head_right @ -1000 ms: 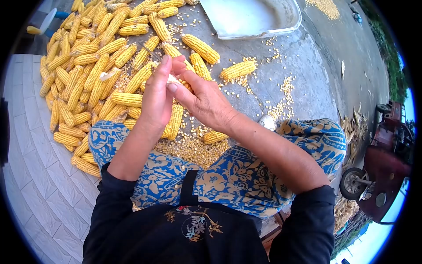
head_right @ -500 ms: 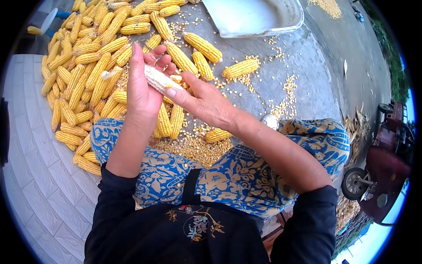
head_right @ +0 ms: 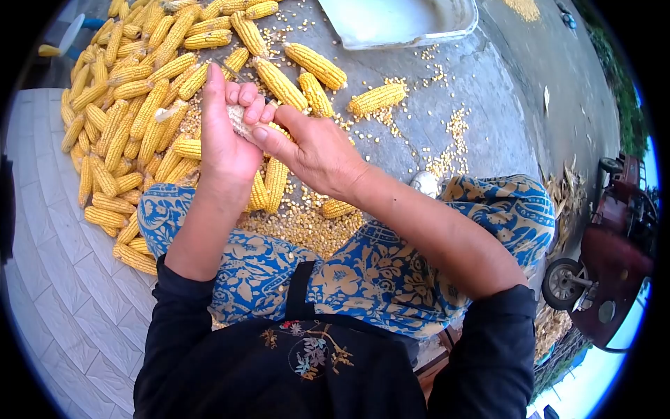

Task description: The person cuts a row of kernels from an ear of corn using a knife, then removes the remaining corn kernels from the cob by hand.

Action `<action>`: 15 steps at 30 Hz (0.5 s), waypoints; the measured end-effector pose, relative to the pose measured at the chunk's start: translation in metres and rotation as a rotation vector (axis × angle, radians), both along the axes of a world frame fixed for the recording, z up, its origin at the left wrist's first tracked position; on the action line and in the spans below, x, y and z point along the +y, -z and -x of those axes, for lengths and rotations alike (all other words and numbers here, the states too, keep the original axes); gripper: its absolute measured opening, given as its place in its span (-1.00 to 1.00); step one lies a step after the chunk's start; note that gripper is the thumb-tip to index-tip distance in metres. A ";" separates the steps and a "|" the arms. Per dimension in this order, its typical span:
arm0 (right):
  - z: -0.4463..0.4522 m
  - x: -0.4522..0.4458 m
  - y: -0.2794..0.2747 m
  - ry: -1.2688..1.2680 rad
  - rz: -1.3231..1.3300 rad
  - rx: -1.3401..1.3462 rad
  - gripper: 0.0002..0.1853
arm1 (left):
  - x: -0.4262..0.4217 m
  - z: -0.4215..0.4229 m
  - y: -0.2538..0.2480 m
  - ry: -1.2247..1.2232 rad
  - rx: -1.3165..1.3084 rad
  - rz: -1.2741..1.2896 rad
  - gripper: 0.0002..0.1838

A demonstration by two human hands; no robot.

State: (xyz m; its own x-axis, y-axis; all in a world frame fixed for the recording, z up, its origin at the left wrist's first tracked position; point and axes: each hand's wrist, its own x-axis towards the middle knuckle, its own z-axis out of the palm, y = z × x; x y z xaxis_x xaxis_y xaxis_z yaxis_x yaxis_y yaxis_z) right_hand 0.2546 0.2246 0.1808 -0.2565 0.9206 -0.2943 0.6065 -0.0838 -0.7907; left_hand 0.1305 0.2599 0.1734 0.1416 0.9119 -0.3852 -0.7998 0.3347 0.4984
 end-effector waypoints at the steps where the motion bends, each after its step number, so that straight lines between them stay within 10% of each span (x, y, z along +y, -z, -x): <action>1: 0.000 -0.001 0.004 0.022 0.021 0.102 -0.49 | 0.001 0.001 0.001 0.013 -0.014 -0.013 -0.57; 15: 0.004 -0.008 0.007 0.265 0.390 0.610 -0.48 | 0.005 0.001 0.003 0.056 -0.041 0.041 -0.57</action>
State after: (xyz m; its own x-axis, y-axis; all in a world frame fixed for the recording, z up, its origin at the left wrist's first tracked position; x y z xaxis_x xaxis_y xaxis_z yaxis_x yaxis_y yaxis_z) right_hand 0.2507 0.2162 0.1737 -0.2626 0.8329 -0.4871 -0.0069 -0.5064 -0.8623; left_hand 0.1291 0.2651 0.1706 0.2084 0.8858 -0.4146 -0.7989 0.3987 0.4503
